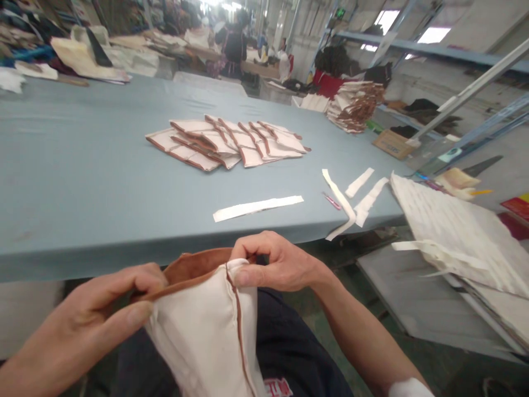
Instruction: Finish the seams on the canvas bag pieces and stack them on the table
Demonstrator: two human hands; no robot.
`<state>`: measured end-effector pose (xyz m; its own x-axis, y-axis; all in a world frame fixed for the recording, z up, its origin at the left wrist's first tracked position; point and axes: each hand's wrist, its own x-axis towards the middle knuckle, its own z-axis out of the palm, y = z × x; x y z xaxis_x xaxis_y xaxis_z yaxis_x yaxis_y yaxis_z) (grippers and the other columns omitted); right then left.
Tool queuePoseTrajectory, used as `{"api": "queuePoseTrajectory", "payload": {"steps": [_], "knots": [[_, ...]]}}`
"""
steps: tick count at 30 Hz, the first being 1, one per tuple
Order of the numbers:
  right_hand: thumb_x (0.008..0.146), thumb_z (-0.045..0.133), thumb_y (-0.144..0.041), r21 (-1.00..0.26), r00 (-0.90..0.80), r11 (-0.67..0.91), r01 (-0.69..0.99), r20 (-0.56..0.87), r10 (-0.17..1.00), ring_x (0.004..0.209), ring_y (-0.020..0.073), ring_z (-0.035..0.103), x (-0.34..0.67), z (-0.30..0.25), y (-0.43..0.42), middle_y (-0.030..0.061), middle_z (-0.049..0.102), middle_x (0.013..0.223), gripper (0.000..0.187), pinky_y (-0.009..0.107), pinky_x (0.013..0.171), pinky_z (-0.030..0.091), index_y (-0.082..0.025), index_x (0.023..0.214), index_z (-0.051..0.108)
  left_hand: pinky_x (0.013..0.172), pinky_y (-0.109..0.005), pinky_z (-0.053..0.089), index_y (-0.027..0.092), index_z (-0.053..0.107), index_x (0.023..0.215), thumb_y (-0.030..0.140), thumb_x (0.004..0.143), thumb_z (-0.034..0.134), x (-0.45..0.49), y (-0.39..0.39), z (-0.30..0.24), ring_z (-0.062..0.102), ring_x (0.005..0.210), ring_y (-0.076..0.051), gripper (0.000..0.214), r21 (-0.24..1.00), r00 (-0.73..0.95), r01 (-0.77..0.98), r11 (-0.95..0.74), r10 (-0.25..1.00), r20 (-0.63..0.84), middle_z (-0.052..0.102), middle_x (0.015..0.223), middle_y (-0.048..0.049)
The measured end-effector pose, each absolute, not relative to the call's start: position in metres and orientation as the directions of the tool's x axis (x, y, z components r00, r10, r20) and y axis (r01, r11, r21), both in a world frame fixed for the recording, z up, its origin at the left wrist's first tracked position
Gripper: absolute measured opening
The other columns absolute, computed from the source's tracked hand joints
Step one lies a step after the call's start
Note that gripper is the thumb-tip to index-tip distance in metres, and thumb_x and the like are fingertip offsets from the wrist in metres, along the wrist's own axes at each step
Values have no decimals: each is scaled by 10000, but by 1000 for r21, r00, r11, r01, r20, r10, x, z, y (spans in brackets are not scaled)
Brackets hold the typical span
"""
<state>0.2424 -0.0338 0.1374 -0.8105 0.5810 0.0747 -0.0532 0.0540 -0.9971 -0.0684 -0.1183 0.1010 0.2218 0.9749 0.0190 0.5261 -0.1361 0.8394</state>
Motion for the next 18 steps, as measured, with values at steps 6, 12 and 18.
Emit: {"api": "queuePoseTrajectory", "payload": {"steps": [6, 12, 18], "knots": [[957, 859, -534, -990, -848, 139, 18, 58, 527, 709, 108, 486, 233, 150, -30, -35, 605, 799, 422, 234, 637, 382, -161, 900, 668, 756, -186, 562, 261, 801, 959, 472, 1046, 658, -29, -100, 119, 746, 842, -181, 270, 907, 378, 365, -210, 924, 61, 814, 919, 28], [981, 797, -451, -971, -855, 224, 82, 47, 517, 680, 96, 451, 227, 162, -25, -62, 547, 744, 337, 232, 627, 362, -178, 862, 641, 655, -193, 524, 271, 799, 874, 480, 1102, 607, -19, -91, 135, 693, 709, -157, 364, 894, 443, 366, -259, 893, 77, 770, 785, 44], [969, 785, -431, -969, -854, 228, 95, 39, 519, 666, 95, 455, 228, 156, -23, -62, 547, 738, 317, 227, 617, 366, -182, 848, 630, 637, -183, 524, 261, 798, 827, 436, 1090, 600, -15, -92, 140, 685, 677, -148, 373, 886, 448, 379, -268, 891, 78, 751, 748, 46]]}}
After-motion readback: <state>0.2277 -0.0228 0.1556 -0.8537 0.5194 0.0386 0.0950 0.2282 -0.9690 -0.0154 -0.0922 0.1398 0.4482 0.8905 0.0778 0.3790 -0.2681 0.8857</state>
